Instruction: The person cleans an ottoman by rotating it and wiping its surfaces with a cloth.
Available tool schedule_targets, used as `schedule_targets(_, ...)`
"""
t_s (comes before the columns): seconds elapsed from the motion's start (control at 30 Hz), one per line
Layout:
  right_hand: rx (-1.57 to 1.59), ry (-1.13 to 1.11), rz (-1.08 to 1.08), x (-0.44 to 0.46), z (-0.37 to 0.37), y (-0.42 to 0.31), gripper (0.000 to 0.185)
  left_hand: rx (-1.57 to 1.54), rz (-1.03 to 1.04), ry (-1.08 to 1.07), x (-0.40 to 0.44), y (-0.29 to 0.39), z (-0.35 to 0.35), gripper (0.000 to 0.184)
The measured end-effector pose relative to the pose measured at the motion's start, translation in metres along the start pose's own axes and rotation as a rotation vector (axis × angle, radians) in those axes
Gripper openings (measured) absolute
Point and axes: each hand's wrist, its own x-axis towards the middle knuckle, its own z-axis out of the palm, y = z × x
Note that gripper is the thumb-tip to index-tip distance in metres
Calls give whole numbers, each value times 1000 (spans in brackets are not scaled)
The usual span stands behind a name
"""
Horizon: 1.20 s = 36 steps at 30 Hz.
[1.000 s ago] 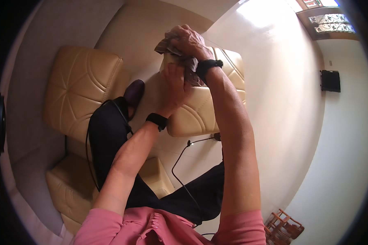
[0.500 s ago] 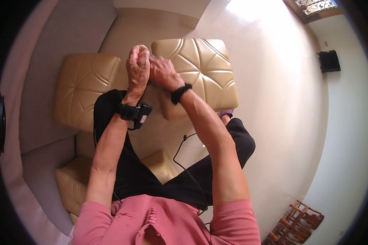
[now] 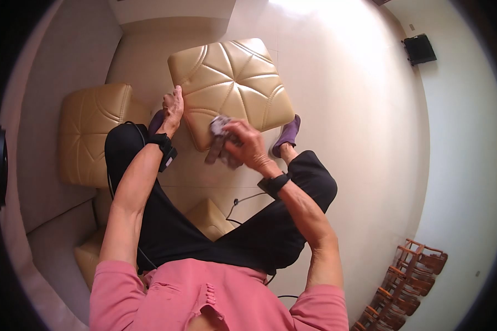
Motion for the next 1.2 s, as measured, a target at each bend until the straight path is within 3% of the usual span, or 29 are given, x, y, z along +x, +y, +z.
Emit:
schedule_targets(0.03,4,130,68,7,-9,9,31,32,18,13,2,-1,4,69)
schedule_targets(0.1,149,363,445,29,-24,28,24,-67,-4,44,2,1,11,67)
schedule_targets(0.17,-164,469,513,55,-39,69,29,-165,-26,75,-2,9,11,66)
schedule_targets(0.27,-370,428,542,72,-36,130,40,-270,67,124,-4,16,14,61)
schedule_targets(0.37,-430,550,708,83,-7,106,47,-330,96,179,0,12,24,58)
schedule_targets(0.43,-484,589,563,85,14,95,45,-349,141,186,7,13,23,55)
schedule_targets(0.67,-274,304,193,59,75,1,38,-369,199,155,-7,3,14,54)
schedule_targets(0.73,-266,242,87,59,76,0,33,-468,193,58,-13,1,16,53)
schedule_targets(0.87,-237,52,-29,84,57,22,31,-403,220,93,2,-15,29,53)
schedule_targets(0.93,-258,50,-18,104,54,38,30,-292,363,43,21,-33,40,51)
schedule_targets(1.07,-336,63,-45,154,46,74,26,-438,188,136,5,19,33,44)
schedule_targets(1.2,-443,82,37,213,39,107,28,-330,202,103,15,1,35,44)
